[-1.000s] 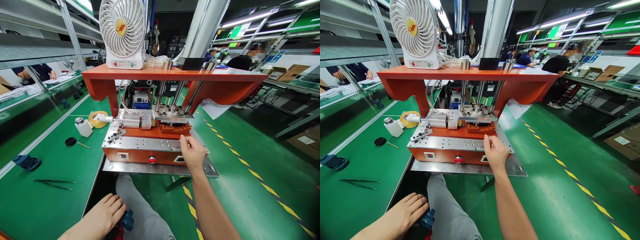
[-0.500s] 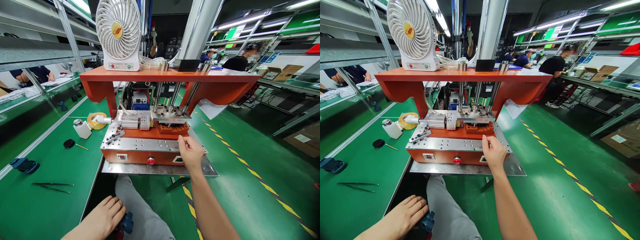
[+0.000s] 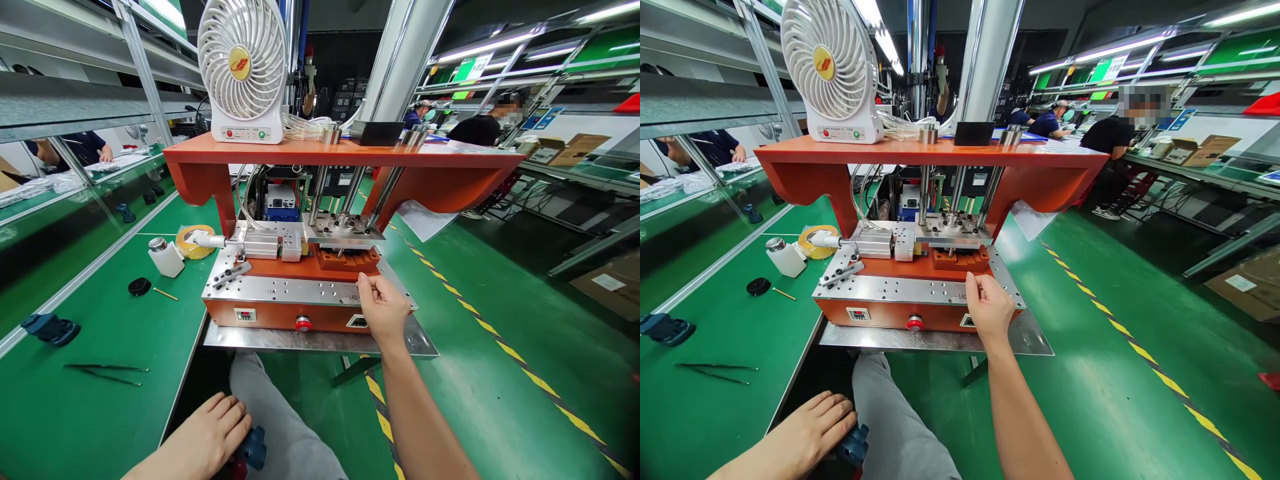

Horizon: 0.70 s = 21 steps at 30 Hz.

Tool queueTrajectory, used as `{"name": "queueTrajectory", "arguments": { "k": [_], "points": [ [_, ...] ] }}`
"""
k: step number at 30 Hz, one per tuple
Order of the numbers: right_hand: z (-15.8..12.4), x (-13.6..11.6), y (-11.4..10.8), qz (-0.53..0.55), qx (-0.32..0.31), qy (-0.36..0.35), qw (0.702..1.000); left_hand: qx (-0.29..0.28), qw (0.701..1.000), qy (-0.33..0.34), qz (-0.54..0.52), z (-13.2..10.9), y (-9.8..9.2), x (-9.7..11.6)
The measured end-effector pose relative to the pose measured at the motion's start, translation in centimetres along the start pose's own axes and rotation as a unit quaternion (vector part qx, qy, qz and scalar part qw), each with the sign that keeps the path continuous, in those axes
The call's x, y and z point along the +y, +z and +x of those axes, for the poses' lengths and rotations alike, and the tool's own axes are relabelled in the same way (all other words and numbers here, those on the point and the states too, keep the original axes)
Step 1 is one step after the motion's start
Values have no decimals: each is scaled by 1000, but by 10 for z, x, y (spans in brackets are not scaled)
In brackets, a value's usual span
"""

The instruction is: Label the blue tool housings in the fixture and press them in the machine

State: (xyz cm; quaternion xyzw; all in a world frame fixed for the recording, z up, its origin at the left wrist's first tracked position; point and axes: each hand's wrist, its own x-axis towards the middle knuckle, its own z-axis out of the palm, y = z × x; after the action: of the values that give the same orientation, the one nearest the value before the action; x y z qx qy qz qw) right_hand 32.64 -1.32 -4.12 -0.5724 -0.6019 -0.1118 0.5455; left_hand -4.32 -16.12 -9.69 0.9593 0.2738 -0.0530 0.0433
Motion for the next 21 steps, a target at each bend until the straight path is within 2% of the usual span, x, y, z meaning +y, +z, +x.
{"name": "queueTrajectory", "arguments": {
  "k": [8, 13, 21],
  "points": [
    [0, 0, 0, 4, 3, -4, 1000, 0, 999, 5, 38, 3, -5, 2],
    [0, -1, -1, -4, 2, -5, 1000, 13, 1000, -5, 25, 2, 2, 0],
    [0, -1, -1, -2, 0, -12, 1000, -15, 1000, -15, -17, 2, 0, 0]
  ]
}}
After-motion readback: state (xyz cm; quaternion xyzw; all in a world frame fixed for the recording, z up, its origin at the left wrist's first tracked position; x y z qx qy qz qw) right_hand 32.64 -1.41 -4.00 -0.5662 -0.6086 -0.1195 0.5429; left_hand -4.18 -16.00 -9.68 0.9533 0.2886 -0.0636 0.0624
